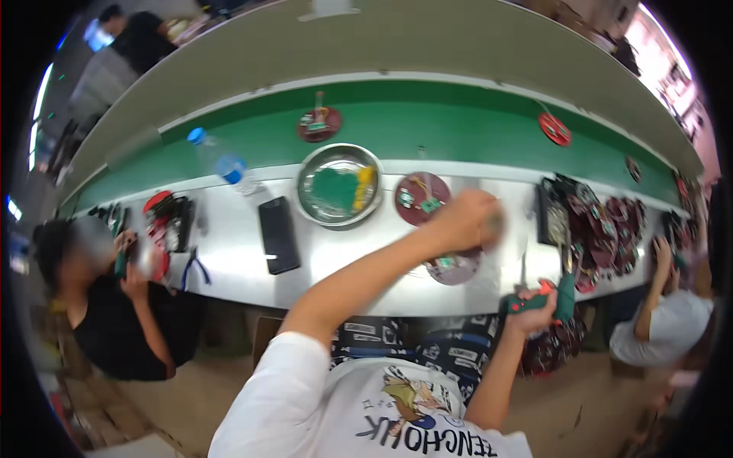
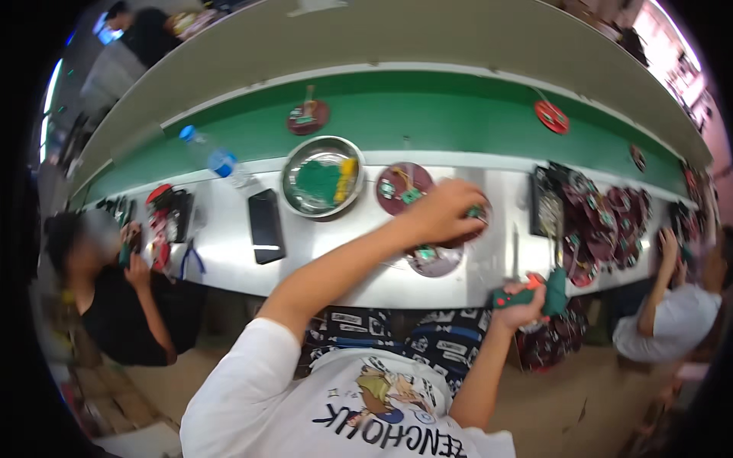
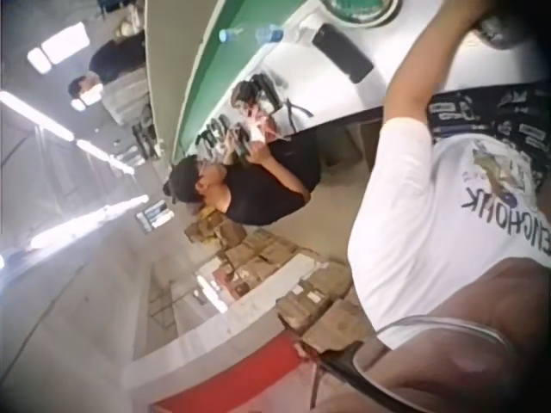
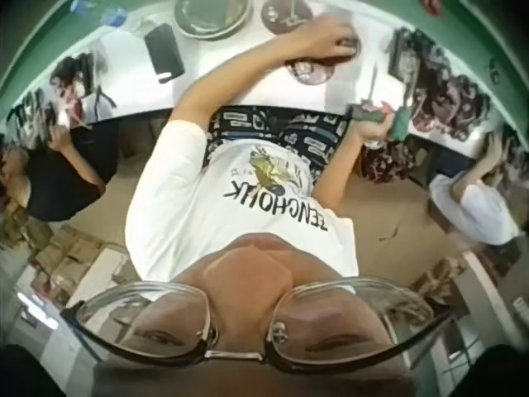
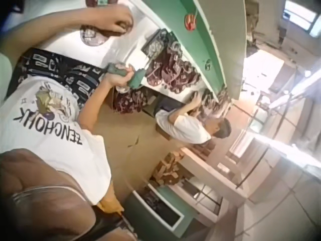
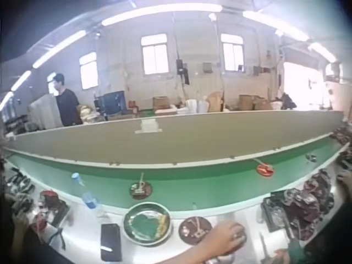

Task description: Use a soldering iron to assemble electronic components onto circular circuit board bases on a factory assembly line.

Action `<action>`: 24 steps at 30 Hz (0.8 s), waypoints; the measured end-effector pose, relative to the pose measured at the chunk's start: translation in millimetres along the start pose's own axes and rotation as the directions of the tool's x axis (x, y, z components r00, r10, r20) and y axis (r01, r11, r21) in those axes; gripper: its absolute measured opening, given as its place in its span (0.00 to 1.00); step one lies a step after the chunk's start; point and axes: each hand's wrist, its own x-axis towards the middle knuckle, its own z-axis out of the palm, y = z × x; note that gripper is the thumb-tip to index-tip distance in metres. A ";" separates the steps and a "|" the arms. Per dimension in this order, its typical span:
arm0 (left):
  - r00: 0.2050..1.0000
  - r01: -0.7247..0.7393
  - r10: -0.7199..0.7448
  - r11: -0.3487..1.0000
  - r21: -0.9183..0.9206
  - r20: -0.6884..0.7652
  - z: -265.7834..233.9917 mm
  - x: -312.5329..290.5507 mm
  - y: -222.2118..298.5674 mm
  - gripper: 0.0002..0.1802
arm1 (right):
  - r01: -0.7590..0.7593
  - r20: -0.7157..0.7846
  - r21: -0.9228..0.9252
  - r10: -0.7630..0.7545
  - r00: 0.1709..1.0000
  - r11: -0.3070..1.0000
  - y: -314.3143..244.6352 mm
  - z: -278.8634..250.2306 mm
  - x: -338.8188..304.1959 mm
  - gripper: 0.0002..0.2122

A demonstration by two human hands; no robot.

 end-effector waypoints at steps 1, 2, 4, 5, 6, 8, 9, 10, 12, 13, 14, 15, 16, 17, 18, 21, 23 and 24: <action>0.999 -0.032 0.035 0.996 0.087 -0.033 26.6 5.0 -14.2 0.18 | 0.025 0.026 -0.024 -0.024 0.999 0.999 -0.5 -2.6 0.5 0.19; 0.995 -0.069 0.079 0.984 0.165 -0.053 43.1 8.4 -24.4 0.17 | 0.040 0.034 -0.021 -0.039 0.999 0.999 -0.1 -7.9 1.7 0.18; 1.000 -0.011 0.014 0.979 0.205 -0.011 28.4 30.4 -27.2 0.17 | 0.094 0.040 -0.089 -0.091 0.995 0.992 -0.2 -8.3 -0.2 0.18; 0.999 0.039 -0.046 0.973 0.228 0.027 15.4 43.3 -30.1 0.16 | 0.111 0.075 -0.121 -0.102 0.992 0.986 0.8 -6.3 -1.0 0.18; 0.968 -0.020 0.077 0.972 0.233 -0.240 3.1 48.7 -46.7 0.16 | 0.108 0.072 -0.108 -0.100 0.992 0.988 0.7 -3.2 -1.8 0.18; 0.927 0.251 -0.096 0.876 0.412 -0.361 -54.5 64.8 -70.7 0.14 | 0.103 0.105 -0.118 -0.091 0.990 0.988 -0.2 -1.7 -1.3 0.18; 0.897 0.397 -0.170 0.716 0.574 -0.408 -86.8 64.3 -87.5 0.13 | 0.106 0.093 -0.110 -0.096 0.991 0.988 -3.0 0.0 -3.9 0.18; 0.815 0.579 -0.358 0.500 0.644 -0.455 -118.6 58.1 -101.3 0.13 | 0.111 0.097 -0.136 -0.098 0.990 0.985 -5.5 3.7 -6.2 0.18; 0.674 0.690 -0.531 0.204 0.694 -0.514 -169.3 30.9 -122.4 0.14 | 0.130 0.078 -0.159 -0.119 0.990 0.979 -8.2 3.4 -5.7 0.18; 0.497 0.792 -0.656 0.075 0.606 -0.568 -189.7 10.7 -139.1 0.17 | 0.133 0.086 -0.160 -0.120 0.989 0.978 -5.5 1.9 -5.0 0.17; 0.388 0.863 -0.720 0.065 0.501 -0.575 -206.8 -11.7 -158.9 0.20 | 0.135 0.096 -0.163 -0.121 0.988 0.977 -3.2 0.6 -4.4 0.17; 0.289 0.876 -0.785 -0.014 0.483 -0.547 -219.0 -38.1 -181.1 0.21 | 0.117 0.117 -0.134 -0.102 0.988 0.984 -0.5 1.6 -3.4 0.17; 0.299 0.868 -0.794 -0.004 0.496 -0.529 -224.2 -42.1 -185.2 0.21 | 0.119 0.097 -0.144 -0.106 0.990 0.982 -1.1 4.8 -3.8 0.17; 0.351 0.851 -0.824 0.083 0.518 -0.444 -227.6 -45.3 -185.4 0.21 | 0.126 0.083 -0.127 -0.117 0.990 0.984 -2.3 11.6 -6.1 0.16; 0.398 0.831 -0.848 0.170 0.529 -0.351 -226.3 -49.9 -182.2 0.21 | 0.133 0.068 -0.118 -0.125 0.990 0.984 -5.1 13.7 -8.5 0.16; 0.693 0.715 -0.683 0.607 0.347 -0.233 -230.5 -48.2 -143.1 0.19 | 0.102 0.099 -0.149 -0.087 0.991 0.984 -1.2 5.4 -2.6 0.16; 0.909 0.415 -0.401 0.858 0.303 -0.110 -210.0 -46.8 -81.6 0.16 | 0.107 0.079 -0.141 -0.096 0.992 0.984 -4.9 11.9 -7.5 0.16; 0.930 0.359 -0.369 0.899 0.252 -0.011 -197.9 -46.6 -43.4 0.16 | 0.108 0.078 -0.118 -0.099 0.992 0.987 -6.2 12.0 -8.7 0.16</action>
